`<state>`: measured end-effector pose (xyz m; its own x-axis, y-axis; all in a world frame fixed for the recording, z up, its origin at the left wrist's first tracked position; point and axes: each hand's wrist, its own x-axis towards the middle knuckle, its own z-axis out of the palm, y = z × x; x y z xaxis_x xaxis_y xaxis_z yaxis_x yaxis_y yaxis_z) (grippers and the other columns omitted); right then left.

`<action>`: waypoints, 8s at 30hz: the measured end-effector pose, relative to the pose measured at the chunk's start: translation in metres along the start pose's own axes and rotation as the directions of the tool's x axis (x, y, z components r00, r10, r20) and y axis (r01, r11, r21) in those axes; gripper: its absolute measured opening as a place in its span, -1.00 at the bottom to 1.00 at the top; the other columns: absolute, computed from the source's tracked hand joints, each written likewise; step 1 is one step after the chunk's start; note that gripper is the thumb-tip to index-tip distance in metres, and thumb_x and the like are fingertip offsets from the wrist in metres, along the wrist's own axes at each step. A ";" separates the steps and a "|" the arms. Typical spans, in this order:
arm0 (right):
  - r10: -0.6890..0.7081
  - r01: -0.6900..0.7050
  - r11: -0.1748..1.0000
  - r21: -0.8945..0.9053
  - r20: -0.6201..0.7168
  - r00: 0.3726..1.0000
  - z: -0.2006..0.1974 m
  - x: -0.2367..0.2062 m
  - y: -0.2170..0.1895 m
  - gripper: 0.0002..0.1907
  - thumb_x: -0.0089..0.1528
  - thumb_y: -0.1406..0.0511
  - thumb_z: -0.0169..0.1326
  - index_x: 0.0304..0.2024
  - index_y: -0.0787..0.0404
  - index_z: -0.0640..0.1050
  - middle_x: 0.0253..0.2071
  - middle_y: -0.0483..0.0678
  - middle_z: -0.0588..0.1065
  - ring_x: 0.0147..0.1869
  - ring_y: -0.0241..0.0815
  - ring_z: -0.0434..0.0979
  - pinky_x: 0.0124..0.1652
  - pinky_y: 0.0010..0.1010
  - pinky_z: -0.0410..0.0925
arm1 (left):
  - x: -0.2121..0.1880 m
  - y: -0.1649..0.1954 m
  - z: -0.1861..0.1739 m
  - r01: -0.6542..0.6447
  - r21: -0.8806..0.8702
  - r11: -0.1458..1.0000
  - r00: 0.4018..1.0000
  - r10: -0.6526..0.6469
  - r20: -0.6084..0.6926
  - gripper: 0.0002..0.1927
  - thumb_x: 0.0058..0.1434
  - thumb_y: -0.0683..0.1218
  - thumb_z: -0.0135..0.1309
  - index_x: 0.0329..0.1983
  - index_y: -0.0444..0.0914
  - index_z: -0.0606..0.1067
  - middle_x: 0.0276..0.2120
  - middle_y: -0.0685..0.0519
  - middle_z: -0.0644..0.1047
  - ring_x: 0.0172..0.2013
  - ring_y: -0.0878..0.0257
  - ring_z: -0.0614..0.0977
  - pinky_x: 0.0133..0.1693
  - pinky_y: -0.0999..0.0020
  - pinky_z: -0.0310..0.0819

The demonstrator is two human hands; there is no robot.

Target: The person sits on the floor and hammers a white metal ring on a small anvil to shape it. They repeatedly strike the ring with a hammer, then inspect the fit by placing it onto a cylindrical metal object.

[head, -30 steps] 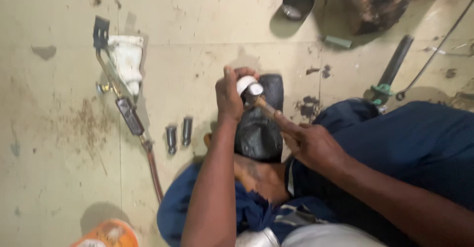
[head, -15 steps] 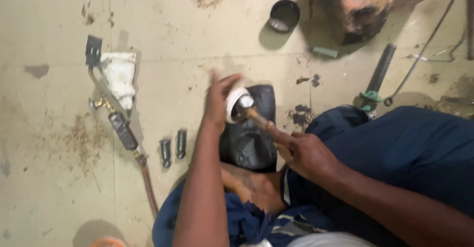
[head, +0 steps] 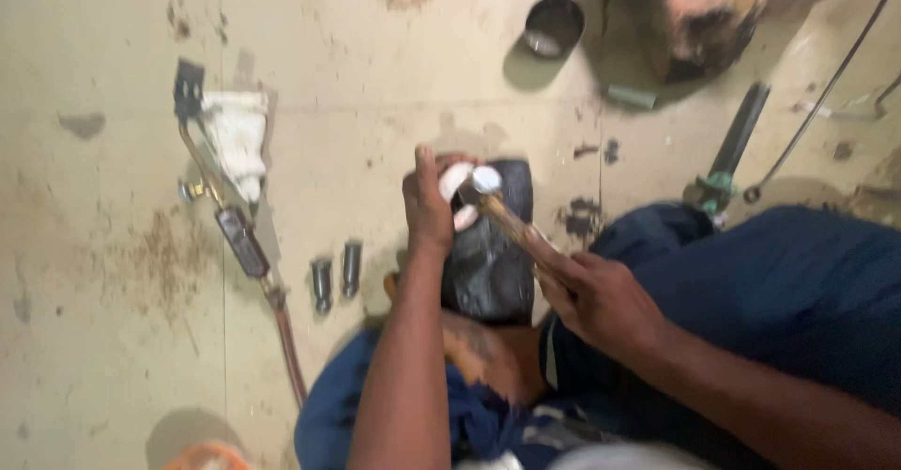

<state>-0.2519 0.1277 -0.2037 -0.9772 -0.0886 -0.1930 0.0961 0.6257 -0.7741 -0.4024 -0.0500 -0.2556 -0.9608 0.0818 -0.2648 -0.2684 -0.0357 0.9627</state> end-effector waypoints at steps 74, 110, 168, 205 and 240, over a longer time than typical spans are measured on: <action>0.157 -0.142 0.986 -0.091 0.187 0.970 0.002 0.000 0.002 -0.36 0.27 0.21 0.12 0.41 -0.14 0.32 -0.51 0.08 0.51 -0.52 0.02 0.55 -0.38 -0.10 0.44 | 0.008 0.013 0.003 0.152 0.155 0.976 0.979 -0.170 0.110 -0.04 0.30 0.53 -0.43 -0.36 -0.34 0.66 -0.41 -0.05 0.68 -0.33 0.14 0.70 -0.16 0.22 0.61; 0.119 -0.116 0.992 -0.049 0.066 0.991 0.004 -0.003 0.006 -0.35 0.26 0.22 0.14 0.42 -0.13 0.36 -0.53 0.06 0.51 -0.56 -0.05 0.53 -0.43 -0.12 0.43 | 0.004 0.006 0.002 0.073 0.154 0.985 0.996 -0.079 0.035 -0.04 0.33 0.52 -0.48 -0.36 -0.33 0.66 -0.40 -0.02 0.68 -0.30 0.20 0.70 -0.11 0.27 0.59; 0.155 -0.141 0.987 -0.074 0.241 0.958 0.015 -0.001 0.015 -0.25 0.27 0.25 0.08 0.52 -0.12 0.21 -0.43 0.13 0.54 -0.48 0.11 0.59 -0.33 -0.09 0.46 | -0.009 0.009 -0.006 -0.065 0.002 0.998 0.992 0.064 0.113 -0.19 0.44 0.38 -0.40 0.05 -0.35 0.59 -0.09 -0.08 0.67 -0.01 0.12 0.66 0.10 0.20 0.52; 0.455 -0.576 0.696 0.429 0.356 0.816 -0.049 -0.031 -0.020 -0.37 0.28 0.23 0.04 0.44 0.02 0.36 -0.70 -0.07 0.45 -0.76 -0.30 0.36 -0.71 -0.41 0.30 | -0.017 -0.007 -0.019 0.029 -0.464 0.885 0.999 -0.013 0.038 -0.30 0.44 0.29 -0.25 -0.01 -0.42 0.56 -0.10 -0.26 0.64 -0.09 -0.04 0.68 -0.02 0.04 0.60; 0.125 -0.157 0.897 0.413 0.104 0.987 -0.073 -0.228 -0.125 -0.58 0.09 0.34 0.27 0.02 0.26 0.67 -0.15 0.00 0.67 -0.17 -0.20 0.76 -0.19 -0.42 0.61 | -0.399 0.126 0.000 0.598 -0.612 0.518 0.787 -0.237 0.569 -0.19 0.44 0.32 -0.21 0.62 -0.17 0.04 0.13 -0.16 0.49 0.04 -0.01 0.64 0.03 -0.10 0.64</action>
<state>-0.0548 0.1268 -0.0191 -0.9324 -0.0904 -0.3499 0.3179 0.2551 -0.9131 -0.0531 -0.0874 -0.0289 -0.6534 0.6397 -0.4046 -0.7560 -0.5790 0.3054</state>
